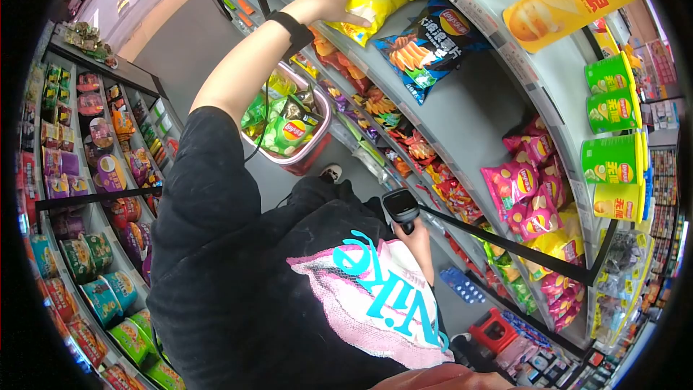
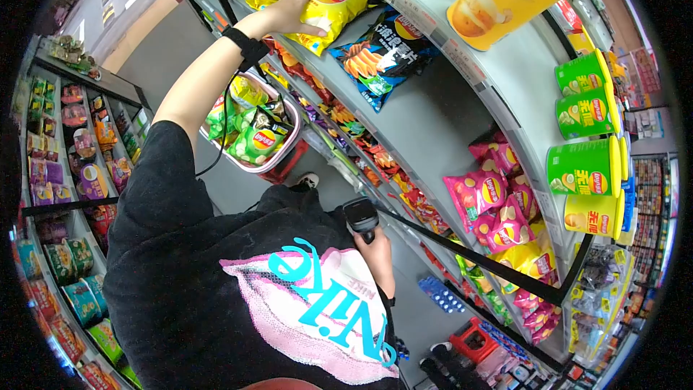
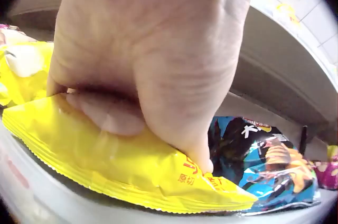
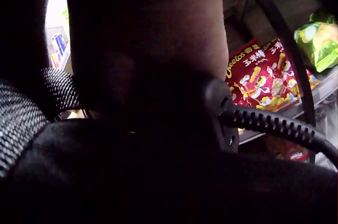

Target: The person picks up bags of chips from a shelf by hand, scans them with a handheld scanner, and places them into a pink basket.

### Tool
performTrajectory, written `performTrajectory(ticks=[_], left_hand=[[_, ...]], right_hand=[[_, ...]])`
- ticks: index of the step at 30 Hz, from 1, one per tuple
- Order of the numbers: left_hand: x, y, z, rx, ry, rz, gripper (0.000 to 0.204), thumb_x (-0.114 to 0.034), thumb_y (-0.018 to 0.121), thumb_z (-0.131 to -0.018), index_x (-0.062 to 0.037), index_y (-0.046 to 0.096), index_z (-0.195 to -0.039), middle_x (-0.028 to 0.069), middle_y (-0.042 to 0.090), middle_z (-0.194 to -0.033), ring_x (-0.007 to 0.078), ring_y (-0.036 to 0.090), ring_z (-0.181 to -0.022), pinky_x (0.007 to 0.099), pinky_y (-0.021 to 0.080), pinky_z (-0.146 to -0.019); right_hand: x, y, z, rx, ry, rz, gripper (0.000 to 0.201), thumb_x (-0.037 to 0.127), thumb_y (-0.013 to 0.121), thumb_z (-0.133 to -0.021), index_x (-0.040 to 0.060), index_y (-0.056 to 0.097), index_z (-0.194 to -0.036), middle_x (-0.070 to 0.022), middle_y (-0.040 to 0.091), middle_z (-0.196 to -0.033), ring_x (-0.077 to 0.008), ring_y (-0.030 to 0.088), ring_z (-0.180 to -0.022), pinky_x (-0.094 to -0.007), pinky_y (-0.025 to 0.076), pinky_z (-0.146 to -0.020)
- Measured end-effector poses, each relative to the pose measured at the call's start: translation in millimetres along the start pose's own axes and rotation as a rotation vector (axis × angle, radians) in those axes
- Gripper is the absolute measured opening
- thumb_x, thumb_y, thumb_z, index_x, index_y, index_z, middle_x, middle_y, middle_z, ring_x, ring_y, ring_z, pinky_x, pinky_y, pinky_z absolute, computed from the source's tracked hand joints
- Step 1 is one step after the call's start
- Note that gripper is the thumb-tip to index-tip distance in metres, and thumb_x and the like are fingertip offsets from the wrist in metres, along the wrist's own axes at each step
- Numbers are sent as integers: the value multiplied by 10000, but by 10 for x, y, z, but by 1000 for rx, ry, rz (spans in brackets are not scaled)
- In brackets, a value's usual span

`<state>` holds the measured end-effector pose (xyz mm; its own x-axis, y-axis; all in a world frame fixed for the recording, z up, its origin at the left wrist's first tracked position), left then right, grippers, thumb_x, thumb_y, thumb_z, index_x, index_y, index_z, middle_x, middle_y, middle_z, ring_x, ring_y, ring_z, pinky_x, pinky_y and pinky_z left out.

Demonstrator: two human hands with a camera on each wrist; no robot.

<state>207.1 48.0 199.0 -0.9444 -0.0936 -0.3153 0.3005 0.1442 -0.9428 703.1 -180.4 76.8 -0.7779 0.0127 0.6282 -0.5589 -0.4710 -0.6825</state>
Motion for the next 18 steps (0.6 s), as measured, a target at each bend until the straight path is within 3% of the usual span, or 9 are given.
performTrajectory(ticks=[2,5,8,11,12,15,16,17,18], left_hand=[[47,-34,92,-8,35,55,1171,-668,767,-691,-263,114,-1574,326,294,-1494,483,374,-1363,487,356,-1130],[84,-71,169,-59,82,107,1197,-649,808,-647,-281,142,-1570,335,311,-1481,482,405,-1343,485,390,-1100],[74,-79,185,-83,69,93,1183,-637,816,-643,-293,161,-1565,314,315,-1489,475,421,-1332,480,398,-1094],[37,-87,187,-135,97,63,1186,-647,802,-658,-296,126,-1567,325,339,-1459,479,387,-1352,484,367,-1120],[-38,-194,269,-251,92,-16,1011,-567,781,-742,-240,253,-1540,277,404,-1438,444,426,-1330,470,401,-1090],[-313,-510,533,-282,140,-85,960,-451,754,-799,-115,247,-1542,265,392,-1443,451,429,-1299,505,391,-1062],[-352,-564,621,-351,194,-58,1005,-477,773,-753,-198,239,-1557,307,335,-1496,416,464,-1295,465,408,-1056],[-333,-523,680,-346,188,-58,1005,-477,773,-753,-198,239,-1557,307,335,-1496,416,464,-1295,465,408,-1056],[-366,-597,813,-487,262,-5,864,-442,753,-803,-174,326,-1505,256,405,-1452,404,466,-1297,456,422,-1052]], right_hand=[[0,1,-2,-3,-24,-6,426,281,789,-783,-29,653,-1042,-230,703,-856,-335,718,-833,-395,533,-725],[0,18,-17,17,-19,10,431,286,791,-784,-29,651,-1043,-228,703,-853,-333,716,-822,-395,533,-721],[34,30,-25,26,-37,15,426,263,760,-784,-70,625,-1013,-278,681,-843,-416,694,-832,-426,527,-720],[-47,81,-45,35,-42,58,442,299,795,-787,-25,645,-1047,-228,699,-846,-330,716,-814,-389,533,-715],[-37,79,-58,26,-51,54,442,299,797,-787,-25,645,-1044,-227,698,-840,-329,716,-807,-386,533,-710],[-40,93,-83,24,-72,47,436,297,806,-783,-19,647,-1037,-218,700,-825,-320,720,-796,-382,536,-696],[-28,93,-82,23,-78,47,435,297,810,-780,-17,650,-1034,-214,702,-822,-314,722,-795,-382,538,-697],[-16,95,-78,21,-82,46,433,298,814,-778,-15,653,-1031,-210,704,-820,-309,724,-795,-382,539,-697],[-23,110,-84,27,-80,46,433,298,814,-778,-15,653,-1031,-210,704,-820,-309,724,-795,-382,539,-697]])
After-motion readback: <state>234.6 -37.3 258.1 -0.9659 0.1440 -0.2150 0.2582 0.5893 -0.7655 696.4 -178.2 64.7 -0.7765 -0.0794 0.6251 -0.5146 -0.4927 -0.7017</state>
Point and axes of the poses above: each hand's wrist, its own z-axis away from the middle knuckle, its own y-axis out of the palm, x = y × z, the point moved 9 cm from there along -z, towards the middle knuckle
